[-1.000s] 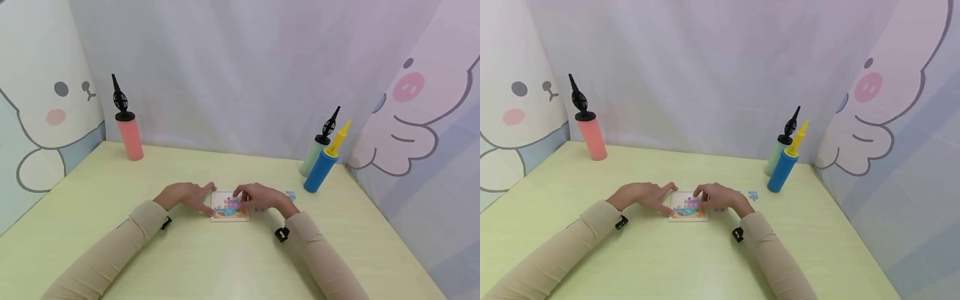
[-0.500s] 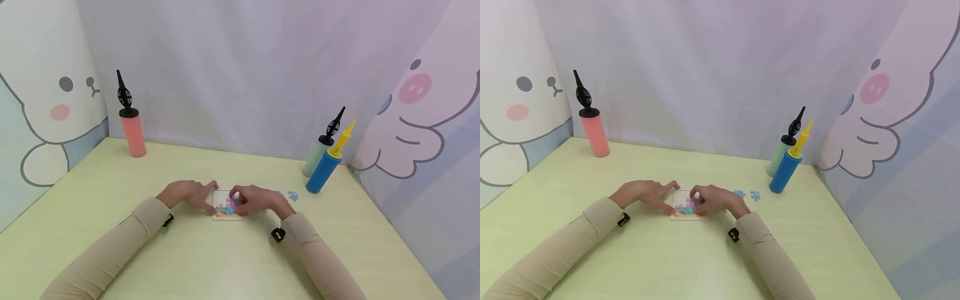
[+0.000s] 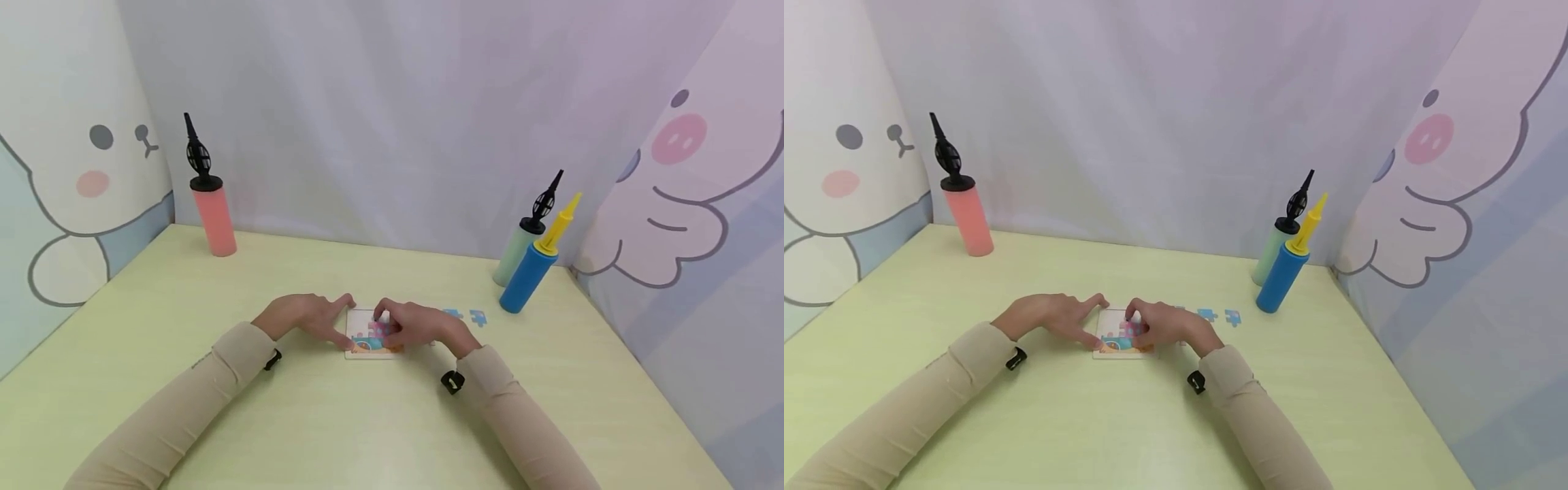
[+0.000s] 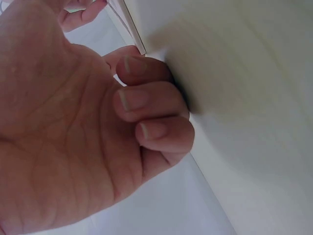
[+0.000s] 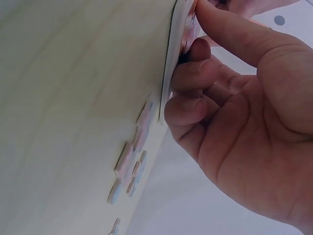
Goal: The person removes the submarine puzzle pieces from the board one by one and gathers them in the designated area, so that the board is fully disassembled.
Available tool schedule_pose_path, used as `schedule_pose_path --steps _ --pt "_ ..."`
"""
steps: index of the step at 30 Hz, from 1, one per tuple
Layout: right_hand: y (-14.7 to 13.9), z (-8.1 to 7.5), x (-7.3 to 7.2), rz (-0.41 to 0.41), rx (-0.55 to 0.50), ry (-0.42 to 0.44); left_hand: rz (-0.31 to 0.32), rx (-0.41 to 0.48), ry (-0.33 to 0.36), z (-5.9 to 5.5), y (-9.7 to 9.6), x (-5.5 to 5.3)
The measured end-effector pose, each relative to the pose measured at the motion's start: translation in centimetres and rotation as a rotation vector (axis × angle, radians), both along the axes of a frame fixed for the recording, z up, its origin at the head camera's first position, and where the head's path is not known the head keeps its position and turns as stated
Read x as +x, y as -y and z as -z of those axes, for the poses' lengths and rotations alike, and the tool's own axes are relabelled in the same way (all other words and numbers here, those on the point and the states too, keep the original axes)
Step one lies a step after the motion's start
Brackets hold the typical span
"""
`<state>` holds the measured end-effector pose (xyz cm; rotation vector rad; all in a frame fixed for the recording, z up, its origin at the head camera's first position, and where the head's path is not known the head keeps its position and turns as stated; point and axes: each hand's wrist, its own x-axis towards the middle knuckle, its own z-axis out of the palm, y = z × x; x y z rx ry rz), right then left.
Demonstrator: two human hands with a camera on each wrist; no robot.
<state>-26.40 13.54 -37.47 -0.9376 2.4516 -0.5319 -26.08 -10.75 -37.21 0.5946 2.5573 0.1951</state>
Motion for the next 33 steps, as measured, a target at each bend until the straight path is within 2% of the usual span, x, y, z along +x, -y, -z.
schedule_pose_path --steps 7,9,13,17,26,33 --pt "-0.03 0.11 0.09 -0.014 -0.073 0.038 -0.009 0.011 0.009 0.47 0.09 -0.12" --pt "-0.06 0.34 0.2 -0.03 -0.083 0.028 -0.004 0.011 0.01 0.61 0.09 0.06" --pt "-0.02 0.46 0.28 -0.041 -0.088 -0.048 0.003 0.005 0.0 0.46 -0.03 0.18" --pt "0.23 0.04 0.15 -0.025 -0.067 -0.096 0.004 -0.006 -0.006 0.08 -0.01 -0.03" --pt "0.73 0.29 0.3 -0.051 0.017 -0.089 0.009 -0.009 0.008 -0.04 0.13 -0.06" --pt "0.84 0.12 0.54 -0.018 -0.008 -0.057 0.008 0.0 0.005 -0.12 0.06 -0.02"
